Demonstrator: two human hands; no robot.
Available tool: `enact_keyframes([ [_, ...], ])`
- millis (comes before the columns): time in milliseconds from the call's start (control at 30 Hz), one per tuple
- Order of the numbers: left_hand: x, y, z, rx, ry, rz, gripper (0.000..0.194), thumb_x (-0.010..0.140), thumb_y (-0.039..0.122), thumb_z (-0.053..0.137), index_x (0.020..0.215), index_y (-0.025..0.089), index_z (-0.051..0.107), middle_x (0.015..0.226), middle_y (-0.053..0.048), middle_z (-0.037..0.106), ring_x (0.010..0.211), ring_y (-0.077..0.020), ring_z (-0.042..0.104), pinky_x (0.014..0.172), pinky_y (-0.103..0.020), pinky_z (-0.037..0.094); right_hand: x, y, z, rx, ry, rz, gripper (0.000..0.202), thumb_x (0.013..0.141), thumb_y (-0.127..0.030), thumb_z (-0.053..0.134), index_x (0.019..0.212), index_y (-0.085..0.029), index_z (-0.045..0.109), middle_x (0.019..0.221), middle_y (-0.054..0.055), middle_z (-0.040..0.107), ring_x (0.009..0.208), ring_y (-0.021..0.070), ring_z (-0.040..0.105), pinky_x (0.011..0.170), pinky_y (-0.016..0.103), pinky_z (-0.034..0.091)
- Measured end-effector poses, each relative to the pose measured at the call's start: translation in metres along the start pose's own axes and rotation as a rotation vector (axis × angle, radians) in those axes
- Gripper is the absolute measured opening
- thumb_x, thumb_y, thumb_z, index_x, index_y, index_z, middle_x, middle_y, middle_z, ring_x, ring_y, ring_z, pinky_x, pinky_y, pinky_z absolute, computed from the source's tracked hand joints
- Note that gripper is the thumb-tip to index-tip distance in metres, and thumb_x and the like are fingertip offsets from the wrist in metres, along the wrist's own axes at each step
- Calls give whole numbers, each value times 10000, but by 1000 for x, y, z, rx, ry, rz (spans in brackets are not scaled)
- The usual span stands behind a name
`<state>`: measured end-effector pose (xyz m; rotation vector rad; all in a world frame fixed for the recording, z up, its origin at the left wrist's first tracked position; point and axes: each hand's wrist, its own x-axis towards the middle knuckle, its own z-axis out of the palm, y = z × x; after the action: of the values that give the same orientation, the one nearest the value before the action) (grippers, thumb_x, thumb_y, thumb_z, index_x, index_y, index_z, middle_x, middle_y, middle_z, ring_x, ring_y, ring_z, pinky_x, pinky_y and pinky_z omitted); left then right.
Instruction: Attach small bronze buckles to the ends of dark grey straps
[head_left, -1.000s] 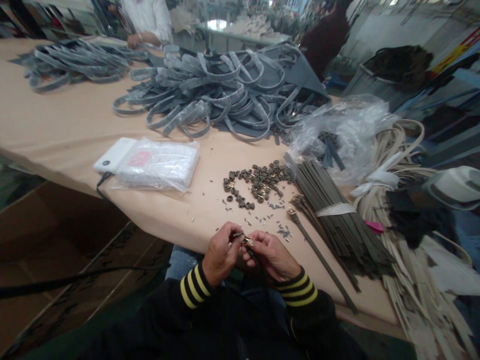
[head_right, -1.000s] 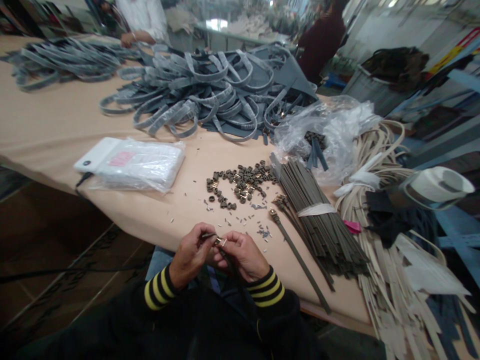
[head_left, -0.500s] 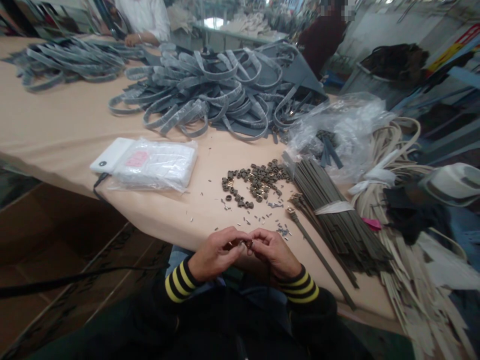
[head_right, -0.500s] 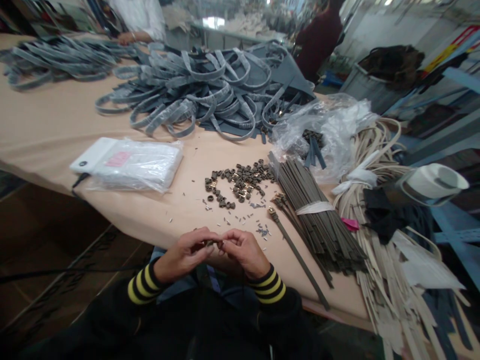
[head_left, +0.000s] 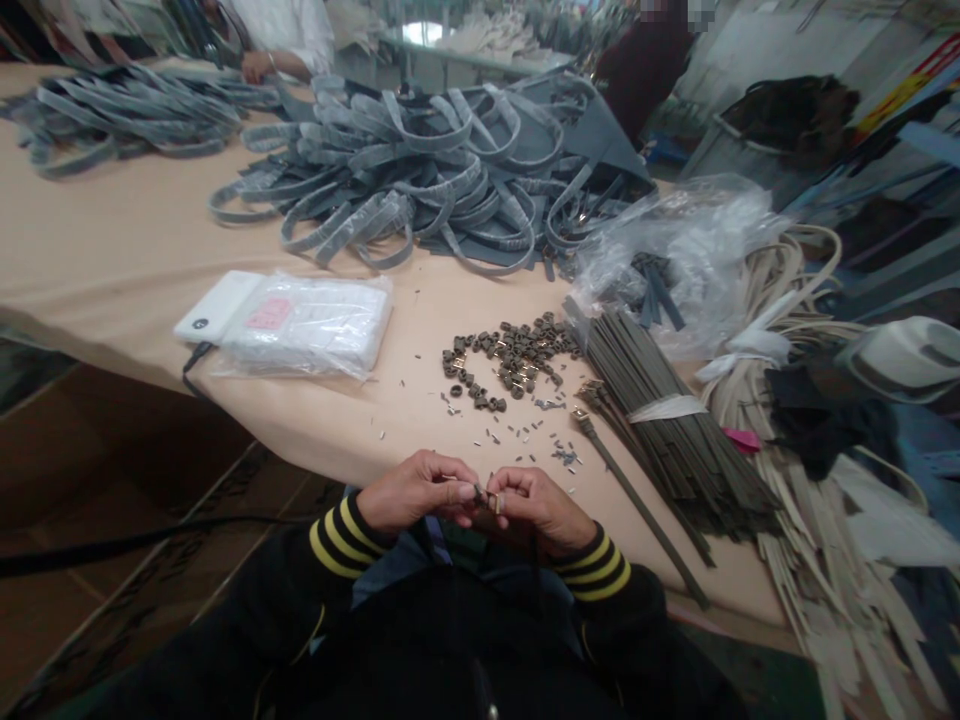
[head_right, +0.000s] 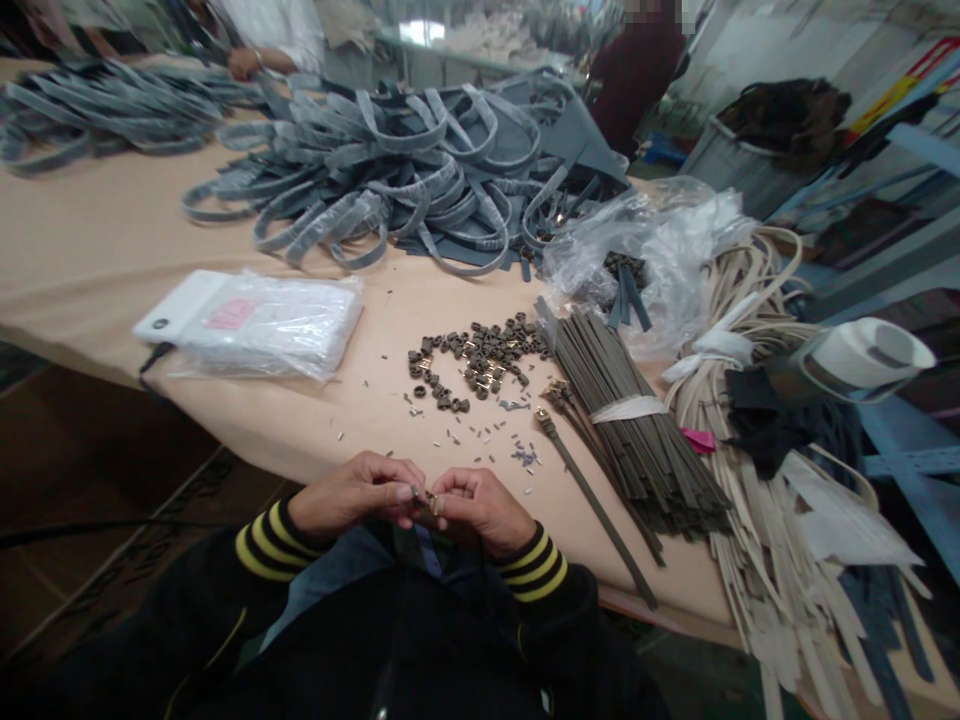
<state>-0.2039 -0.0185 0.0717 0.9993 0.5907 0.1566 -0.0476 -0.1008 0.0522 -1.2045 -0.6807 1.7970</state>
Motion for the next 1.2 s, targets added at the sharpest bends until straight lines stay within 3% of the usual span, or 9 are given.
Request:
enact_keyframes([
  [200,0,-7,-2,-76,15,-82,169,556,222,699,606,90,607,602,-7,605,584,-83,541,573,-186,416,3,9,0,27,-16,1,221,578,-288,678,619,-128,531,455,-45,533,387,40,398,390,169,227],
  [467,2,-14,6,-87,29,13,168,594,215,664,628,95,551,619,-46,652,621,-127,585,623,-246,417,3,6,3,-39,19,-22,230,581,-302,674,619,-137,520,469,-44,546,423,56,426,437,189,274],
  [667,6,-17,8,-36,126,41,225,580,210,675,631,108,481,536,14,583,528,-82,537,535,-198,383,3,6,0,-67,14,-33,226,603,-314,664,644,-133,534,518,-31,579,494,80,505,508,207,351],
  [800,7,-19,8,-38,92,119,261,604,238,666,737,121,476,578,39,548,531,-75,530,538,-204,392,2,2,1,-90,5,-60,211,620,-307,656,654,-129,549,549,-20,598,535,86,532,555,216,382],
  [967,4,-18,8,84,-36,200,189,696,255,583,799,105,533,642,-14,576,595,-96,542,578,-232,427,2,2,1,-15,-77,-34,212,625,-300,658,667,-130,539,550,-18,598,480,66,497,462,185,334],
  [1100,3,-17,7,254,14,269,129,679,231,596,702,112,554,691,2,511,574,-75,519,560,-219,436,3,6,-1,-35,-110,-38,228,633,-303,653,666,-123,516,526,-17,590,379,24,391,377,154,236],
  [1200,4,-18,6,253,11,284,145,684,242,586,678,122,504,707,5,490,577,-81,523,523,-216,441,3,4,0,-17,-97,-66,273,633,-320,653,729,-154,458,529,-31,586,379,32,406,375,146,246],
])
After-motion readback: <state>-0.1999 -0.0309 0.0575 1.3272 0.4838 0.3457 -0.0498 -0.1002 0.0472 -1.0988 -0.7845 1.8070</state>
